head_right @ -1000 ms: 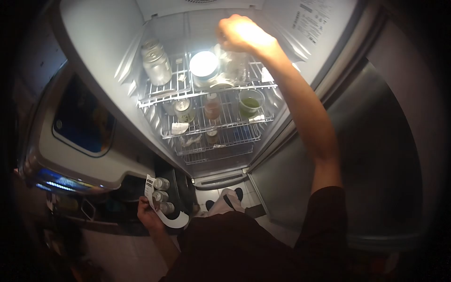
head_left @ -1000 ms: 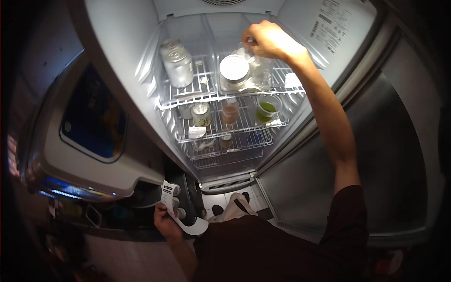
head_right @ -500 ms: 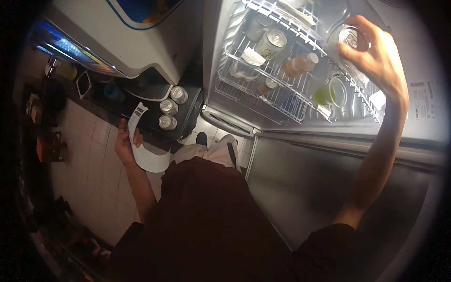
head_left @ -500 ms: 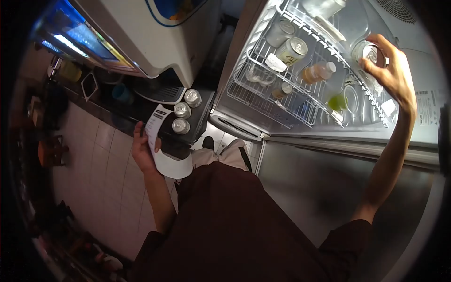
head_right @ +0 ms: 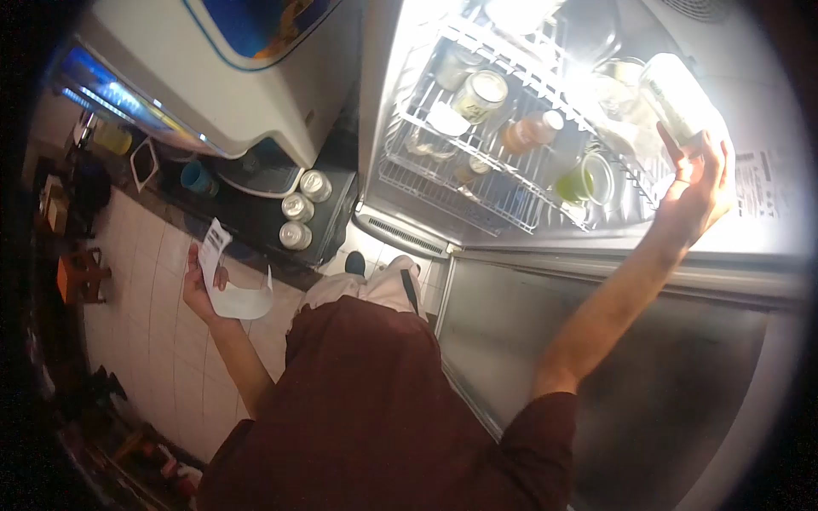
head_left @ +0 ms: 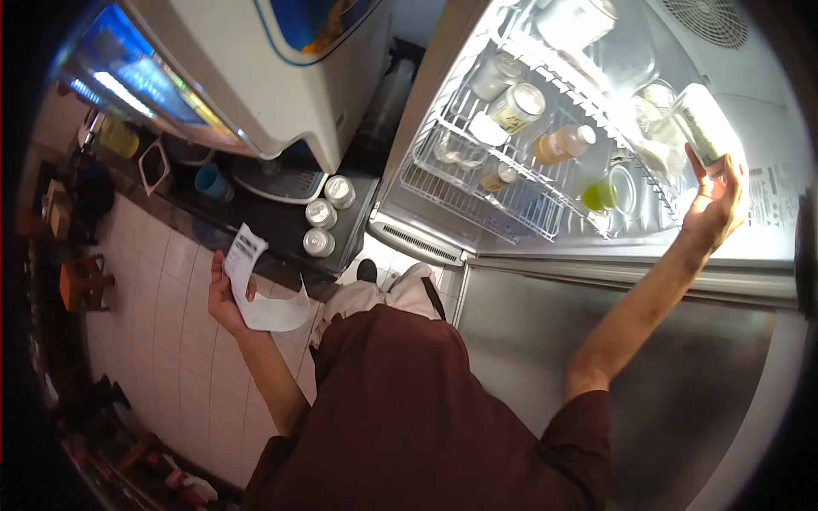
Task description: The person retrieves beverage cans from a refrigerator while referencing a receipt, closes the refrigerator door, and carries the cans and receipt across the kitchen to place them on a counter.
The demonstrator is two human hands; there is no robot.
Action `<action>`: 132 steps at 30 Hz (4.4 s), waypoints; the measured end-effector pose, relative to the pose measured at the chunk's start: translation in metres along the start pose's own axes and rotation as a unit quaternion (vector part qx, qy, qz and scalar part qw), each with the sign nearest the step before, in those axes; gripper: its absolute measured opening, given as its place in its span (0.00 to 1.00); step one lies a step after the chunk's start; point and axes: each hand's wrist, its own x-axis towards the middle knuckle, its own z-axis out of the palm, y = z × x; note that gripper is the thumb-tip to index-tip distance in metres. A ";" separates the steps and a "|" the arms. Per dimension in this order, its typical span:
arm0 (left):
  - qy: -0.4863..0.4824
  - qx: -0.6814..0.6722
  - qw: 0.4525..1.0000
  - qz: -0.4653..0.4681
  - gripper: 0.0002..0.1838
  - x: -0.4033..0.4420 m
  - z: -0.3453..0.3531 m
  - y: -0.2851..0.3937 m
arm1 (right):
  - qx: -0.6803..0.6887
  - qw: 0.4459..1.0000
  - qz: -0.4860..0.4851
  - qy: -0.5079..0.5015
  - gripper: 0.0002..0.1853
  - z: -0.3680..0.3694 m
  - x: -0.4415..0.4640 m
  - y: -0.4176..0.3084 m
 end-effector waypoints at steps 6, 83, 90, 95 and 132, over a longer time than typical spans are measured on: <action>-0.352 -0.036 0.914 -0.196 0.24 0.057 -0.018 -0.025 | 0.353 0.934 -0.048 0.031 0.39 -0.024 -0.062 -0.011; -0.605 0.417 0.678 -0.009 0.08 -0.088 0.316 -0.053 | 0.591 0.735 0.319 -0.096 0.27 0.058 -0.241 0.018; -0.482 0.459 0.736 0.128 0.08 -0.112 0.319 -0.083 | 0.491 0.806 0.313 -0.101 0.30 0.054 -0.241 0.007; -0.447 0.436 0.759 0.186 0.12 -0.116 0.317 -0.104 | 0.468 0.821 0.312 -0.098 0.30 0.055 -0.240 -0.002; -0.448 0.444 0.754 0.184 0.08 -0.098 0.304 -0.112 | 0.393 0.856 0.322 -0.102 0.25 0.058 -0.251 0.004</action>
